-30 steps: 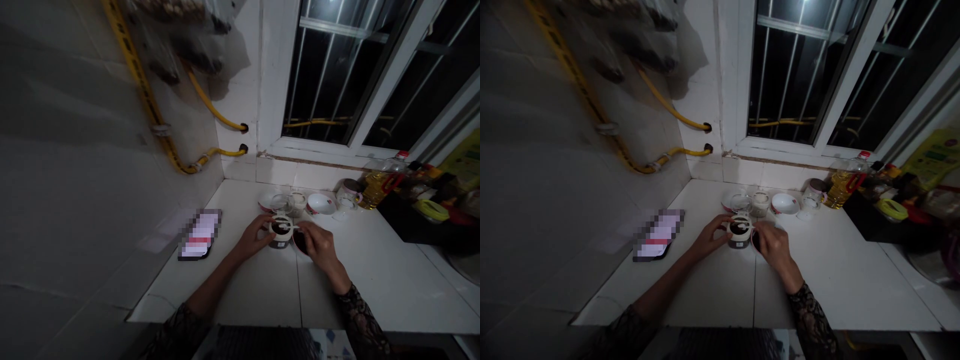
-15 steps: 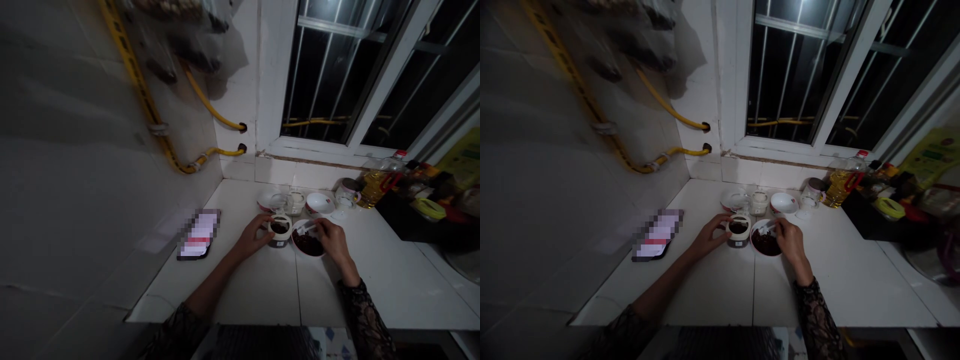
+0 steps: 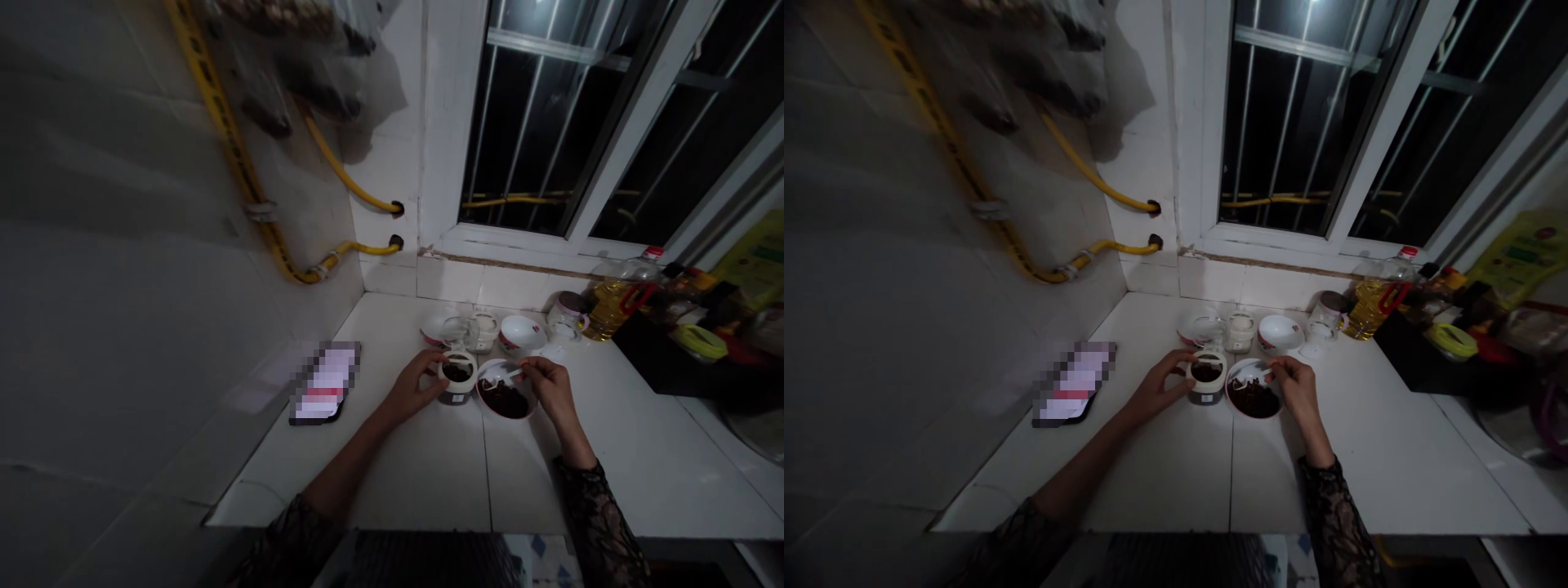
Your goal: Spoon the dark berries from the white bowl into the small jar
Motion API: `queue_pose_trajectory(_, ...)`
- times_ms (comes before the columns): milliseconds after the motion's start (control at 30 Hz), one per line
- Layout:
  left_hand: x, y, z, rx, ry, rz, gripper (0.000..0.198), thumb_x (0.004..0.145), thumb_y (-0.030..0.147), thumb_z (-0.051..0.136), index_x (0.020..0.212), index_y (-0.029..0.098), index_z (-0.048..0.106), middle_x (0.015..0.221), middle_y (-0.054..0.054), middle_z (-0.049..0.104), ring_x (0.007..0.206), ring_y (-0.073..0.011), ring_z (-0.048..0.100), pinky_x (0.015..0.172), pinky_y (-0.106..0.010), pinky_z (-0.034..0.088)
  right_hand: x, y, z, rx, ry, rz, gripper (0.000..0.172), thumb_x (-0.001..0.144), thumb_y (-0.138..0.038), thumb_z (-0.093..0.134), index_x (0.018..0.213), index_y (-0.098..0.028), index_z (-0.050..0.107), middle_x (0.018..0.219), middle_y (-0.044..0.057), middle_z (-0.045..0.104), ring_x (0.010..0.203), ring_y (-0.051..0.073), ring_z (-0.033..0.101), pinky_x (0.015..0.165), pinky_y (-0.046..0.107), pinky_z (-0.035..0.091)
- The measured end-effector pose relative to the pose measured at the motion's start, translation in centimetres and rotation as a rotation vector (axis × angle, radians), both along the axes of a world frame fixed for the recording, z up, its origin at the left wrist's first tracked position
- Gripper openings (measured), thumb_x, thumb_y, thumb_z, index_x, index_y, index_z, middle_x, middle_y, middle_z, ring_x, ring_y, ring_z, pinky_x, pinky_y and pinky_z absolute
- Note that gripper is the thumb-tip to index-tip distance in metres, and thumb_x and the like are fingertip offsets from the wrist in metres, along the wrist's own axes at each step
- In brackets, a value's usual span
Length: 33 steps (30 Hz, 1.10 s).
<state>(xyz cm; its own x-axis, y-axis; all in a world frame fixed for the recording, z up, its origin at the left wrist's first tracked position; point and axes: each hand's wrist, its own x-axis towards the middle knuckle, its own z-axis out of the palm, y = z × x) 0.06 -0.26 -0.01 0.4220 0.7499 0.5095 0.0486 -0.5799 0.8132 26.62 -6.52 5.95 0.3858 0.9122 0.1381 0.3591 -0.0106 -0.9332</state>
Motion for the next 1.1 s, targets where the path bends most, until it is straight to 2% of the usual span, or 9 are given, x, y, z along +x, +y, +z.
queue_pose_trajectory(67, 0.0, 0.0, 0.0, -0.001, 0.001, -0.002, 0.032, 0.087, 0.035, 0.065, 0.116, 0.021, 0.059, 0.128, -0.012, 0.060, 0.118, -0.0253, 0.059, 0.087, -0.035, 0.054, 0.0, 0.0, 0.1, -0.020, 0.084, 0.002, 0.032, 0.058, -0.047, 0.063, 0.070, -0.018, 0.068, 0.050, 0.001, 0.063, 0.040, 0.010, 0.033, 0.043, 0.025, 0.022)
queue_pose_trajectory(167, 0.0, 0.0, 0.0, -0.001, 0.006, -0.001, 0.032, 0.087, 0.034, 0.065, 0.116, 0.021, 0.059, 0.127, -0.011, 0.060, 0.119, -0.0252, 0.059, 0.087, -0.034, 0.054, -0.1, 0.0, 0.4, -0.033, 0.186, 0.003, 0.033, 0.054, -0.047, 0.068, 0.069, -0.017, 0.067, 0.049, 0.000, 0.062, 0.038, 0.008, 0.029, 0.042, 0.024, 0.018)
queue_pose_trajectory(367, 0.1, 0.1, -0.3, 0.001, -0.004, -0.002, 0.032, 0.087, 0.033, 0.064, 0.117, 0.022, 0.058, 0.127, -0.011, 0.060, 0.117, -0.0240, 0.059, 0.086, -0.034, 0.055, 0.0, 0.0, 0.6, -0.029, 0.284, -0.018, 0.030, 0.051, -0.043, 0.072, 0.066, -0.018, 0.065, 0.046, -0.001, 0.060, 0.036, 0.007, 0.029, 0.040, 0.023, 0.016)
queue_pose_trajectory(733, 0.2, 0.0, 0.0, 0.006, 0.001, 0.000, 0.031, 0.087, 0.035, 0.064, 0.114, 0.022, 0.058, 0.122, -0.011, 0.062, 0.115, -0.0238, 0.060, 0.086, -0.034, 0.054, 0.3, 0.0, 0.6, 0.002, 0.329, -0.045, 0.027, 0.050, -0.038, 0.073, 0.064, -0.017, 0.067, 0.046, -0.001, 0.061, 0.034, 0.006, 0.031, 0.037, 0.022, 0.017)
queue_pose_trajectory(833, 0.1, -0.1, 0.1, -0.007, 0.003, 0.003, 0.031, 0.086, 0.036, 0.065, 0.114, 0.022, 0.059, 0.123, -0.011, 0.062, 0.115, -0.0243, 0.060, 0.085, -0.033, 0.054, 0.3, 0.0, 0.6, 0.057, 0.314, -0.054, 0.029, 0.052, -0.040, 0.076, 0.066, -0.017, 0.067, 0.048, -0.001, 0.062, 0.034, 0.006, 0.032, 0.036, 0.022, 0.020)
queue_pose_trajectory(967, 0.1, -0.2, 0.2, -0.020, 0.007, 0.004, 0.033, 0.085, 0.035, 0.066, 0.115, 0.022, 0.060, 0.126, -0.012, 0.061, 0.117, -0.0259, 0.059, 0.085, -0.034, 0.055, -1.1, -0.2, 0.4, 0.198, 0.222, -0.061, 0.034, 0.065, -0.049, 0.072, 0.076, -0.017, 0.069, 0.056, 0.001, 0.067, 0.036, 0.007, 0.035, 0.035, 0.022, 0.026)
queue_pose_trajectory(1033, 0.0, -0.2, 0.2, -0.026, 0.015, 0.004, 0.033, 0.085, 0.034, 0.066, 0.115, 0.022, 0.060, 0.128, -0.012, 0.060, 0.118, -0.0262, 0.058, 0.085, -0.034, 0.054, -2.3, -0.4, 0.1, 0.301, 0.086, -0.055, 0.033, 0.075, -0.049, 0.066, 0.082, -0.018, 0.070, 0.061, 0.002, 0.070, 0.041, 0.010, 0.045, 0.040, 0.023, 0.037)
queue_pose_trajectory(1100, 0.0, -0.1, 0.3, -0.028, 0.024, 0.003, 0.033, 0.085, 0.033, 0.065, 0.115, 0.022, 0.060, 0.128, -0.012, 0.059, 0.119, -0.0257, 0.058, 0.085, -0.033, 0.054, -3.5, -0.7, -0.2, 0.391, -0.112, 0.009, 0.028, 0.082, -0.046, 0.060, 0.085, -0.020, 0.071, 0.071, 0.004, 0.074, 0.057, 0.016, 0.062, 0.056, 0.028, 0.050)
